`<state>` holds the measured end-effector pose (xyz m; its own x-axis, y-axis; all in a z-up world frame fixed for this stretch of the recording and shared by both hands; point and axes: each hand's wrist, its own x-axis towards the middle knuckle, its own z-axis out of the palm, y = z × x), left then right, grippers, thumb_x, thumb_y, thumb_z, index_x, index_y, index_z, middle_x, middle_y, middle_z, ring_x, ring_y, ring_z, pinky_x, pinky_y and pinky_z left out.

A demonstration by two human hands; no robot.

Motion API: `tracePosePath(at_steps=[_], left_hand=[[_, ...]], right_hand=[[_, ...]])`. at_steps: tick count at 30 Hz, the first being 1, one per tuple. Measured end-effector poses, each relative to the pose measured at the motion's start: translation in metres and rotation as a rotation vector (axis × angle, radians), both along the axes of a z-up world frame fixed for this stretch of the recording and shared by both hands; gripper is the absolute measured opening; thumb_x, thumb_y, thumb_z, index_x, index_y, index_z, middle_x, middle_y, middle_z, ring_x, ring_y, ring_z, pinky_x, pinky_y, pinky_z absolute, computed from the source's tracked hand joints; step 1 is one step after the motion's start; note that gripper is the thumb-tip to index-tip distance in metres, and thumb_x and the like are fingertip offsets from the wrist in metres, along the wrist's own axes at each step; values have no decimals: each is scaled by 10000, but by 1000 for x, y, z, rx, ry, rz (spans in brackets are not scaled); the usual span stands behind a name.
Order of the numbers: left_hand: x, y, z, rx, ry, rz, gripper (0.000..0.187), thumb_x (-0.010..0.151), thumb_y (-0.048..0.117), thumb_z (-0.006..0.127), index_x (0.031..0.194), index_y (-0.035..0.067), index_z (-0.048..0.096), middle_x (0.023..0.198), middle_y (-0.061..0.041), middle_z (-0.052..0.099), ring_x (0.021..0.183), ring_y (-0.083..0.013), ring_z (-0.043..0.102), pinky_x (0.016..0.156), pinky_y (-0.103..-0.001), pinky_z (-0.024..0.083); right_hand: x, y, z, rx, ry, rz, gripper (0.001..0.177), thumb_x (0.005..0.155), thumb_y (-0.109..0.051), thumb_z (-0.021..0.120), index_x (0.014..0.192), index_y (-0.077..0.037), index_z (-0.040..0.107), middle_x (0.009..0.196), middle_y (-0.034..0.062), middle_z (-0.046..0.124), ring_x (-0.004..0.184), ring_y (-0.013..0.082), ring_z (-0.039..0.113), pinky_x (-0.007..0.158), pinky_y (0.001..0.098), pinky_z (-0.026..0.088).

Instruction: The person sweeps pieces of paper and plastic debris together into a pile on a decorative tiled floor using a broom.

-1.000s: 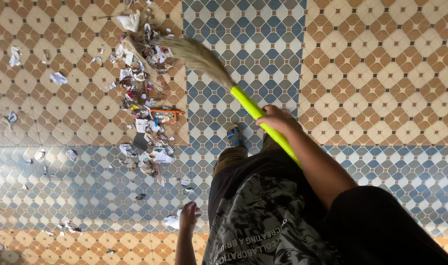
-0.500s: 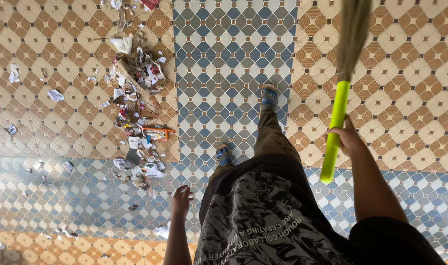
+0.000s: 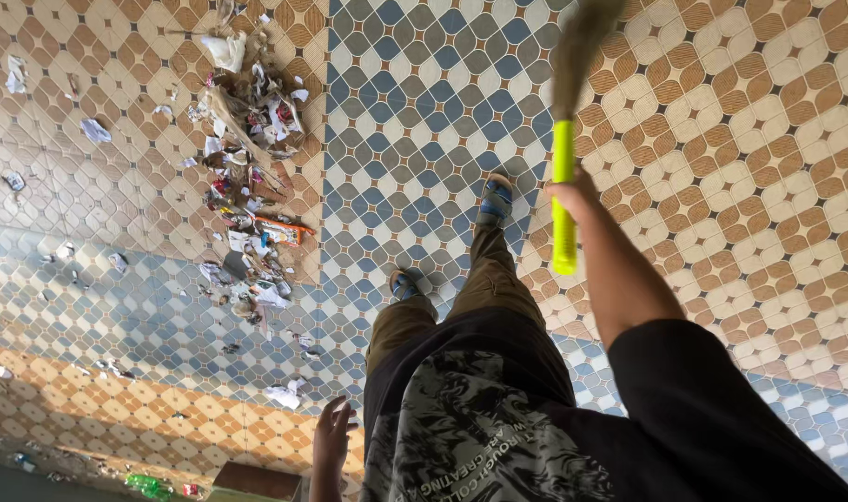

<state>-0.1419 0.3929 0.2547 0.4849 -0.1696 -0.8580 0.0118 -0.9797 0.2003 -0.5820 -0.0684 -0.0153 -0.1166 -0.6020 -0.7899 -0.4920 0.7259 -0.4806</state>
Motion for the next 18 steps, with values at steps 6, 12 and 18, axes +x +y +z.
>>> tracePosePath(at_steps=[6,12,18], left_hand=[[-18,-26,4,-47,-2,14,482,971,328,580,1385,82,592,1097,-192,757,954,-232,750,811,-394,586],[-14,-79,-10,2,3,-57,478,978,313,579,1406,99,567,1167,-164,741,944,-234,751,839,-386,573],[-4,-122,-35,-89,30,-71,470,963,288,607,1391,96,581,1128,-164,763,900,-242,745,809,-384,556]], right_hand=[[124,-60,49,53,-269,127,728,701,45,757,1375,-65,507,948,126,727,631,201,713,534,344,602],[101,-48,88,85,-292,119,370,737,-74,802,1065,40,675,834,159,729,606,188,697,519,324,579],[-40,29,98,-90,-325,-114,526,773,-39,772,1255,-4,564,828,118,710,598,172,666,490,313,530]])
